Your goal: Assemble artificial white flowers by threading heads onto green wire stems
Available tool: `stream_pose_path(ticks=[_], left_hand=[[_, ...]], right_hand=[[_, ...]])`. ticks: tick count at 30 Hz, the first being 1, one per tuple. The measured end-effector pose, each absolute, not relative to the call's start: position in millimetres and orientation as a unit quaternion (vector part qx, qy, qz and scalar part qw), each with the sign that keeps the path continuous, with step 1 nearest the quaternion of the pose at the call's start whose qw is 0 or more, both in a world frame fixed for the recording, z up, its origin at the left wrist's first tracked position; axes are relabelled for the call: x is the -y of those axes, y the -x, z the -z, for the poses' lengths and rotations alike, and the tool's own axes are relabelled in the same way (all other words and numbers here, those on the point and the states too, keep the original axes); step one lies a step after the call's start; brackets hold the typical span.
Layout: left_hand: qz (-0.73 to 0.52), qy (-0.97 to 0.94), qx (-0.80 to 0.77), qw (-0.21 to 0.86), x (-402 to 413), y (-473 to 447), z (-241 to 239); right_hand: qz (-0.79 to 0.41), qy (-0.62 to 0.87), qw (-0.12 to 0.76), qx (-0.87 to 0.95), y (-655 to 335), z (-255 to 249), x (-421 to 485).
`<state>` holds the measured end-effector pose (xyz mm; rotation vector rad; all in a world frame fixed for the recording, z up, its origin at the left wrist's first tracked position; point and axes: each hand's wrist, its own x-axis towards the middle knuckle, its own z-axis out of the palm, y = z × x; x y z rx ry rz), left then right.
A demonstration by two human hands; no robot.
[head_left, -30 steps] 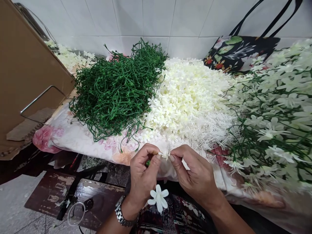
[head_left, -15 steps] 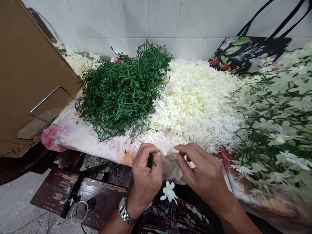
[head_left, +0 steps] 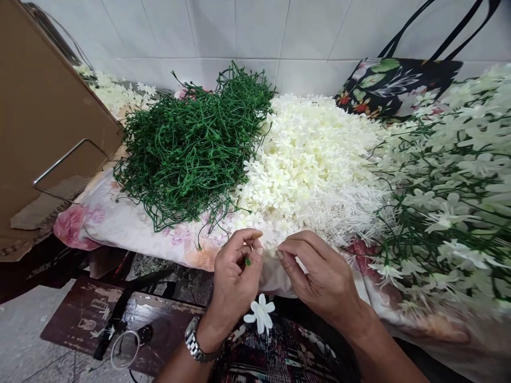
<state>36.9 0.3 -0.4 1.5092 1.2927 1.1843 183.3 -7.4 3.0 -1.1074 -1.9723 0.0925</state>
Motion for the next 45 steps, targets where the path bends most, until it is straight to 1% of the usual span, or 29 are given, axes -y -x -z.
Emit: stream_pose_path(ticks=[6,10,12,16,19,21,25,26,28,33,37,41,45], left_hand=[[-0.44,-0.642,-0.491,0.392,-10.9,-39.6,-7.6],[-0.437,-0.623,-0.551,0.342,-16.2,-43.1,-4.0],[-0.433,-0.619,-0.569,0.325,-19.7,-44.1,0.4],[-0.42,-0.623,-0.573,0.329,-21.9,-42.2,4.0],[-0.443,-0.596,-0.577,0.341,-15.0,-39.1,-3.0],[-0.433,-0.583,-0.562,0.397,-8.4,-38.7,-8.7],[-0.36,-0.48,-0.487,0.635,1.5,-44.0,-10.5],[-0.353,-0.449,-0.47,0.673,3.0,-45.9,-8.9],[-0.36,-0.404,-0.46,0.704,5.2,-49.2,-4.9],[-0.379,-0.401,-0.471,0.688,8.5,-51.0,3.6],[-0.414,-0.452,-0.483,0.626,6.2,-47.6,5.2],[-0.448,-0.499,-0.497,0.551,2.0,-47.1,1.6],[-0.451,-0.486,-0.527,0.532,1.5,-49.1,-0.8]], right_hand=[[-0.005,0.433,0.406,0.805,-185.7,-1.2,4.4],[0.02,0.45,0.424,0.786,-191.3,-2.3,6.4],[0.052,0.471,0.43,0.769,-196.1,-2.4,7.0],[0.129,0.504,0.425,0.741,-205.6,-1.4,7.4],[0.15,0.499,0.423,0.741,-208.7,-0.7,11.1],[0.158,0.484,0.428,0.746,-208.4,-0.4,16.0],[0.153,0.416,0.423,0.79,-204.1,2.4,27.6],[0.146,0.4,0.419,0.802,-202.6,3.9,29.8],[0.13,0.381,0.411,0.818,-199.8,7.3,33.2],[0.105,0.392,0.403,0.82,-198.3,14.1,40.4],[0.08,0.458,0.403,0.788,-208.7,13.9,49.0],[0.095,0.579,0.348,0.731,-221.9,10.9,52.2],[0.07,0.62,0.293,0.724,-224.2,10.3,49.3]])
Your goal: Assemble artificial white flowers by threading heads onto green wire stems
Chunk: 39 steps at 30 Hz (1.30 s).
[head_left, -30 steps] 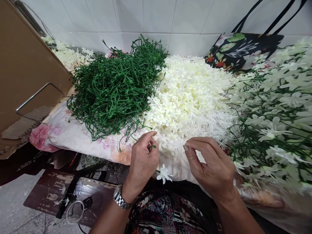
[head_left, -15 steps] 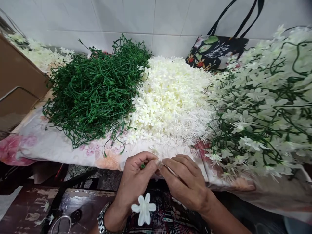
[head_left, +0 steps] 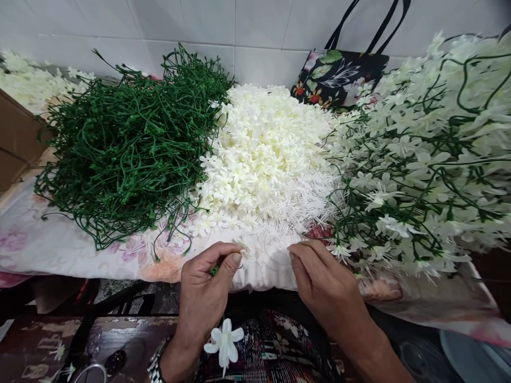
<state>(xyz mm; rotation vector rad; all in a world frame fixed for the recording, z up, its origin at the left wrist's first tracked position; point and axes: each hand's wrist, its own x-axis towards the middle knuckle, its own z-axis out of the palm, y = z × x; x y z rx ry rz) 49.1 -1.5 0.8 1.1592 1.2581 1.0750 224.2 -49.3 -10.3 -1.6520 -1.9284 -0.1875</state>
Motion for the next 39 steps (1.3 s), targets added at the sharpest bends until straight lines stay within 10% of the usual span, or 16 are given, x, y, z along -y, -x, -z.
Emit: stream_pose_path(ticks=[8,20,39], left_hand=[[-0.478,-0.425,-0.504,0.581,3.4,-49.6,1.5],[-0.471,-0.355,-0.487,0.644,8.3,-54.6,4.8],[-0.49,-0.364,-0.465,0.641,18.4,-67.2,3.9]], right_hand=[[0.058,0.645,0.224,0.728,-220.5,12.5,45.1],[-0.32,0.541,0.522,0.577,-207.4,-14.4,50.7],[-0.145,0.532,0.553,0.624,-185.8,9.3,35.0]])
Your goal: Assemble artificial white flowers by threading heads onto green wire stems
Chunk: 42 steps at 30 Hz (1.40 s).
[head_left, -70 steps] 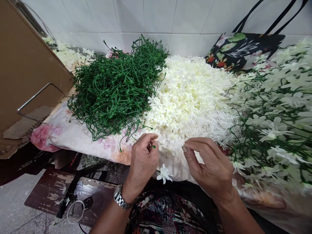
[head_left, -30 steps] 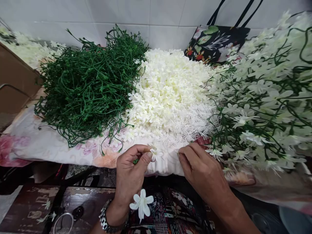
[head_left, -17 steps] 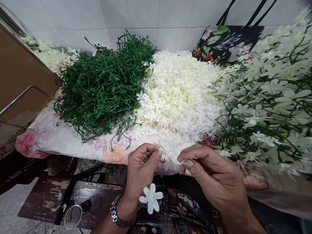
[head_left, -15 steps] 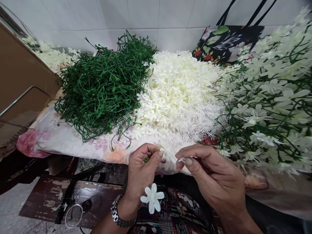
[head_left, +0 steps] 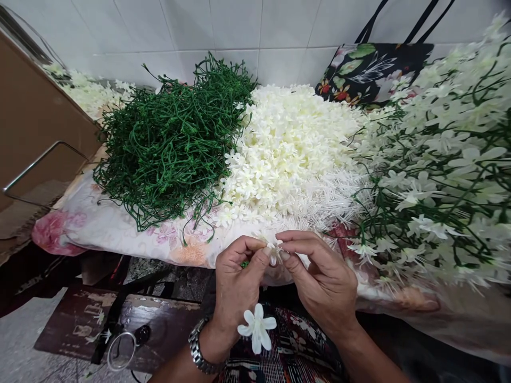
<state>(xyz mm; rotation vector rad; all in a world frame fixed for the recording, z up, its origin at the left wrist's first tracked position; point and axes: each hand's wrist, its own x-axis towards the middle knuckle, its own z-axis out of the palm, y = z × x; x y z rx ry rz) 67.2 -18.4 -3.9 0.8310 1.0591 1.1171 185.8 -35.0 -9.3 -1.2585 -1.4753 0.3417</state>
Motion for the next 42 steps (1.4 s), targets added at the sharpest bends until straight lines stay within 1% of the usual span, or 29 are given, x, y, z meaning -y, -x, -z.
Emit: stream_pose_path(ticks=[9,13,15,19,26,29,33,37,42], left_hand=[[-0.483,-0.35,-0.457,0.659,18.2,-66.9,6.0],[-0.484,-0.33,-0.456,0.67,19.4,-67.5,6.4],[-0.482,-0.315,-0.457,0.678,19.4,-67.9,6.3],[-0.487,-0.305,-0.467,0.672,17.8,-68.2,7.0],[-0.491,-0.321,-0.455,0.67,20.2,-68.2,6.6],[-0.495,-0.324,-0.452,0.668,21.3,-68.0,7.1],[-0.506,-0.353,-0.434,0.657,21.5,-66.9,11.0],[-0.509,-0.383,-0.414,0.65,22.7,-64.8,13.0],[-0.505,-0.365,-0.394,0.675,22.6,-61.7,12.4]], right_hand=[[-0.048,0.509,0.543,0.666,-185.5,14.4,34.8],[-0.004,0.504,0.524,0.686,-184.7,17.5,35.0],[-0.013,0.507,0.521,0.687,-184.8,17.4,36.5],[-0.049,0.506,0.544,0.668,-186.8,16.3,42.0],[-0.018,0.502,0.525,0.687,-187.0,21.4,40.2],[-0.044,0.499,0.527,0.686,-185.9,22.3,38.1],[-0.121,0.52,0.535,0.654,-186.2,19.8,39.0],[-0.183,0.502,0.545,0.647,-187.4,17.6,39.9],[-0.193,0.492,0.562,0.636,-189.5,16.9,41.8]])
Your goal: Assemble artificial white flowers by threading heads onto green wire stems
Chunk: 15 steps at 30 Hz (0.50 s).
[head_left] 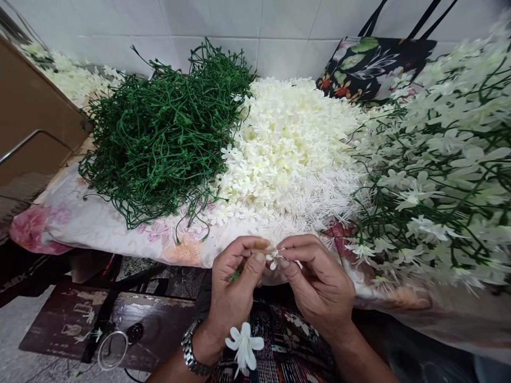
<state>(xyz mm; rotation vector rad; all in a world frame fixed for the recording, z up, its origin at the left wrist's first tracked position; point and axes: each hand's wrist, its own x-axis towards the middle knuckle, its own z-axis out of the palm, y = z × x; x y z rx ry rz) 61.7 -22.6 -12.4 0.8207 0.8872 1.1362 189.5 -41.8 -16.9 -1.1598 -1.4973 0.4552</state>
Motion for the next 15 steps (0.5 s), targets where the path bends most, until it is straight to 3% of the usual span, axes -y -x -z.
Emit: stream_pose_path(ticks=[5,15], left_hand=[[-0.478,-0.397,-0.414,0.666,19.1,-60.4,13.4],[-0.467,-0.359,-0.413,0.695,24.6,-65.0,13.4]], right_hand=[[-0.201,0.483,0.572,0.632,-189.4,14.0,44.2],[-0.102,0.48,0.546,0.68,-185.4,12.9,44.5]])
